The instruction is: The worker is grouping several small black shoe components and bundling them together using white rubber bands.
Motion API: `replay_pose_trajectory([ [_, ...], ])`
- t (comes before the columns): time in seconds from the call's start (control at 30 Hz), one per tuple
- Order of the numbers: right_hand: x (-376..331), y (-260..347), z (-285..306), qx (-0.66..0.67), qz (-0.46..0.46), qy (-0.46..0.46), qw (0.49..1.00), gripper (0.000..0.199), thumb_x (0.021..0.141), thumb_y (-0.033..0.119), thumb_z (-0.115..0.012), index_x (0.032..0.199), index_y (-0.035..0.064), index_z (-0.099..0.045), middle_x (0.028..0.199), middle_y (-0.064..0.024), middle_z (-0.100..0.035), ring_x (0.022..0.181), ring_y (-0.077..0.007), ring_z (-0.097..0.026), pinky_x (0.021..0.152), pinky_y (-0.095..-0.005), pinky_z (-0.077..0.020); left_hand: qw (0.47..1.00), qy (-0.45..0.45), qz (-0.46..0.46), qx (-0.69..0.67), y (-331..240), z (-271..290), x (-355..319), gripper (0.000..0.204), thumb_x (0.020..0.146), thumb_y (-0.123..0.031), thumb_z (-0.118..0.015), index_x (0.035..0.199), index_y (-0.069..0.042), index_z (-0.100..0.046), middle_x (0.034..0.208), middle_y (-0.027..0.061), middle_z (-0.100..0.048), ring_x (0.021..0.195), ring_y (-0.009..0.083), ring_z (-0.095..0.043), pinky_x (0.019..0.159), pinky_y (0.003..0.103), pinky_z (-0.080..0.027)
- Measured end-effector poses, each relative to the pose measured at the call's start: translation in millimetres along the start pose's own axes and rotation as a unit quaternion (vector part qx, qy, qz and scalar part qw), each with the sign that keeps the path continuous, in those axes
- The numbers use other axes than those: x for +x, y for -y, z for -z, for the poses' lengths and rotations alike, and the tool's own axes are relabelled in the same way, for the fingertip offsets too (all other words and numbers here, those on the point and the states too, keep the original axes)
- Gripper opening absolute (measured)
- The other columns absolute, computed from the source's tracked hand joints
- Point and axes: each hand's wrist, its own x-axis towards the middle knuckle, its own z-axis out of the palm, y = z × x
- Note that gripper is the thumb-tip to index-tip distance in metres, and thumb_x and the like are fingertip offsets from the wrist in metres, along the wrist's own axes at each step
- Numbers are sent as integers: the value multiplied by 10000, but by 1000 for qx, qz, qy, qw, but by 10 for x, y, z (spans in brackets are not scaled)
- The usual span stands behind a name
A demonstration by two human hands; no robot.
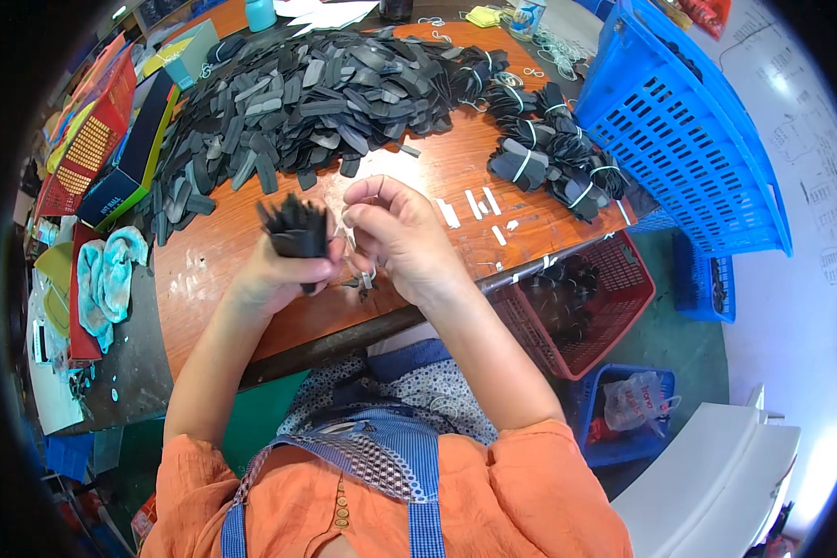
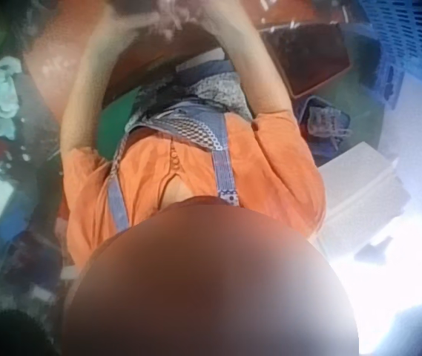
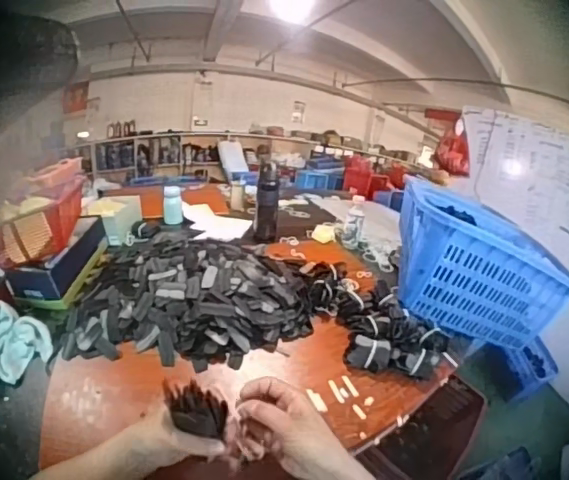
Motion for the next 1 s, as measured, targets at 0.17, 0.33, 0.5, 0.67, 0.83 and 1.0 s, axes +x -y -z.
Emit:
replay_pose_trajectory([
  [0.17, -181, -191, 164, 9, -109, 71, 991, 213, 1028, 248, -640, 891, 89, -676, 684, 103, -498, 544, 9, -367, 469, -184, -263, 999, 17, -41, -11, -282, -54, -184, 573, 698, -11, -839, 1211, -32, -585, 933, 60, -669, 809, 186, -670, 662, 329, -538],
  [0.33, -341, -132, -273, -121, 49, -10, 991, 141, 996, 190, -679, 1036, 60, -717, 755, 22, -607, 707, -84, -609, 598, -293, -508, 559, -21, -122, 820, 38, -35, -131, 943, 643, -29, -877, 1491, -75, -466, 1004, 92, -670, 927, 164, -670, 842, 295, -524],
  [0.5, -607, -472, -430, -420, 190, 37, 887, 116, 956, 183, -677, 956, 67, -679, 785, -45, -619, 766, -150, -639, 693, -329, -517, 893, -109, -107, 422, -323, 219, 4, 942, 707, 63, -778, 1558, -63, -395, 1027, 19, -631, 921, 88, -612, 886, 251, -496],
  [0.67, -449, -57, 237, 133, -109, 35, 985, 174, 991, 184, -596, 841, 98, -618, 684, 88, -495, 555, 7, -356, 518, -184, -248, 830, 28, -97, 549, -358, -461, -339, 1047, 662, 37, -779, 1594, 1, -304, 1020, 91, -685, 942, 252, -689, 874, 333, -545],
  [0.83, -783, -70, -415, -506, 281, -36, 815, 134, 880, 124, -698, 908, 46, -593, 822, -108, -620, 757, -300, -644, 691, -416, -518, 635, -51, -89, 766, -60, -397, 24, 940, 675, -82, -768, 1510, 40, -352, 977, 222, -704, 874, 363, -712, 752, 440, -565],
  [1.0, -692, -141, -66, -311, 138, -57, 938, 173, 916, 70, -669, 1072, 10, -623, 958, -145, -624, 826, -300, -642, 733, -410, -530, 940, -28, 17, 339, 89, -143, 217, 545, 625, 11, -813, 1135, 5, -620, 1051, 64, -688, 955, 140, -664, 868, 323, -535],
])
